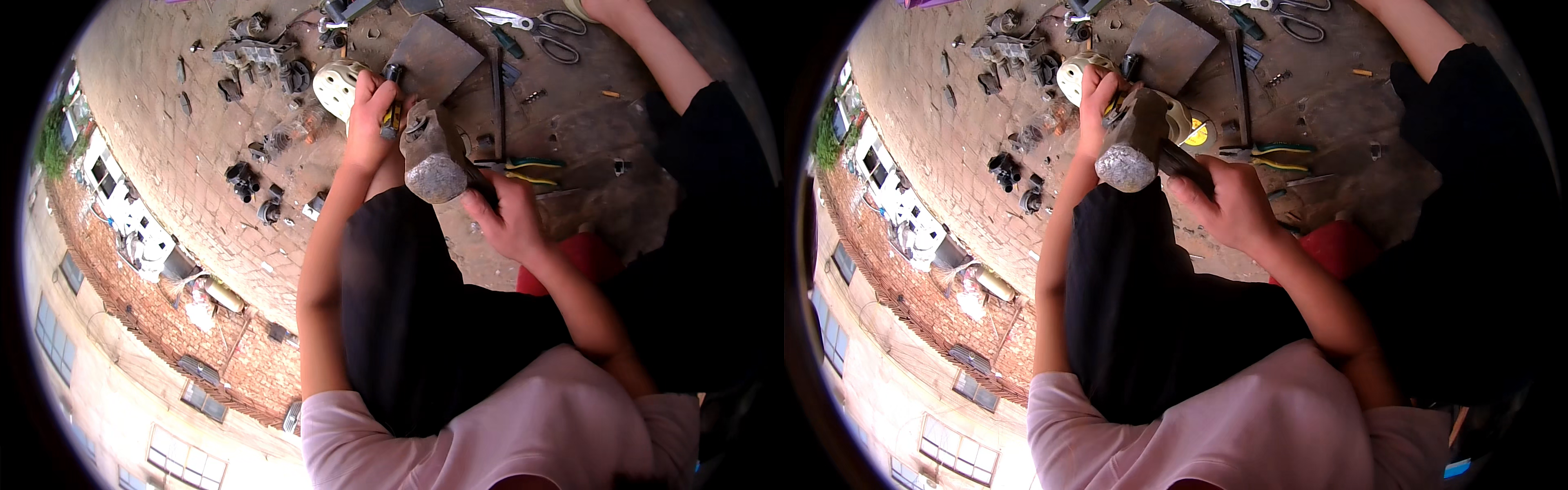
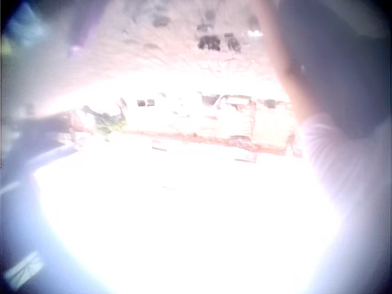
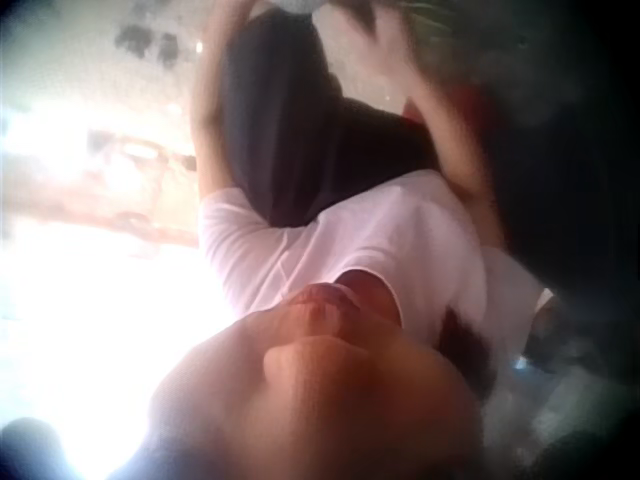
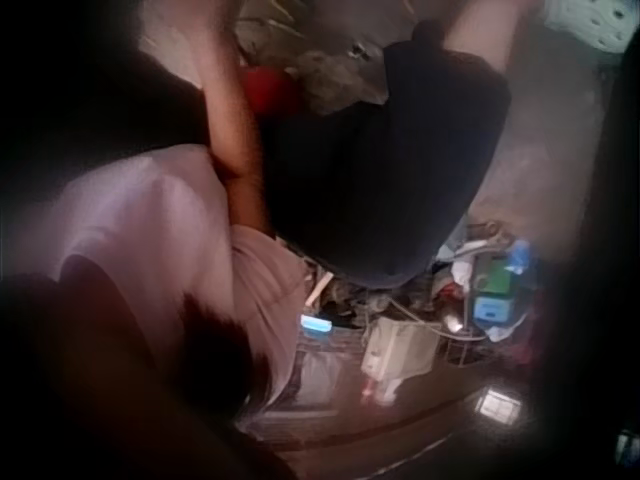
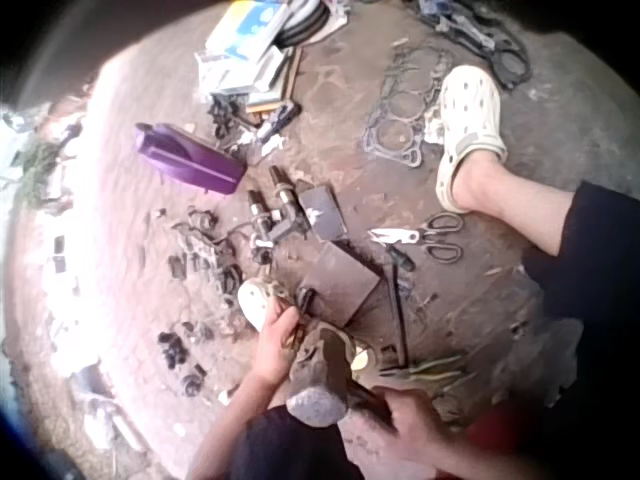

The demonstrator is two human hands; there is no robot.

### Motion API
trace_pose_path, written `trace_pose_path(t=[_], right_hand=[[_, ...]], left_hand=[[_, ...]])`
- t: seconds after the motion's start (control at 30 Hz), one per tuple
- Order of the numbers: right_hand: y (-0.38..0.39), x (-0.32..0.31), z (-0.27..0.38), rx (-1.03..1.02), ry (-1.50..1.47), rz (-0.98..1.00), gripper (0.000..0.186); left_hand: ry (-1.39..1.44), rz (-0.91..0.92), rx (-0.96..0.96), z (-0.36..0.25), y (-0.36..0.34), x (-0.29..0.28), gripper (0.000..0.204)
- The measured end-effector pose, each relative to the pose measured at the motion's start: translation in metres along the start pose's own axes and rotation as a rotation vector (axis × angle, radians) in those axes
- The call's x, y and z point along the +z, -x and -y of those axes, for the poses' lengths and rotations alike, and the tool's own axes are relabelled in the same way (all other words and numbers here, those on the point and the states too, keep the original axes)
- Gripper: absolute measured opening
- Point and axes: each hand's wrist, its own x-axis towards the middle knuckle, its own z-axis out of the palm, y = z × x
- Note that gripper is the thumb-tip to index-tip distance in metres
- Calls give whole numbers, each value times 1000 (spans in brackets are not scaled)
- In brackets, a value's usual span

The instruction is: The person sits on the ground and uses pliers and a hammer to adjust and shape a small mechanical part. They repeatedly reposition the part and strike it with the hammer while holding it with pliers.

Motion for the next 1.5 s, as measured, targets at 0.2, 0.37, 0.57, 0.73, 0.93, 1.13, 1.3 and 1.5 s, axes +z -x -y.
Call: trace_pose_path(t=[0.2, 0.37, 0.57, 0.73, 0.93, 1.13, 1.3, 1.5], right_hand=[[8, -2, 32, -328, 102, 155, 44], [-16, 17, 6, 67, 235, 47, 46], [-1, 19, 19, -121, 52, 17, 41], [-6, 19, 17, -50, 48, 41, 38], [-4, 11, 7, 39, 7, 30, 32], [-7, 10, 15, 40, -37, 17, 29], [-7, 10, 10, 32, 8, 23, 32], [-1, 7, 18, -135, 83, 66, 37]], left_hand=[[368, -24, -239, -3, -2, 6, 24], [-25, -29, 8, 9, -8, 10, 26], [42, -209, -105, 12, 5, 7, 26], [77, -161, -97, 5, 4, 8, 27], [35, -92, -53, 11, -4, 6, 27], [54, -90, -91, 14, -2, 7, 28], [-28, -112, -35, 5, -7, 6, 26], [628, -159, -381, 10, -8, 14, 26]])
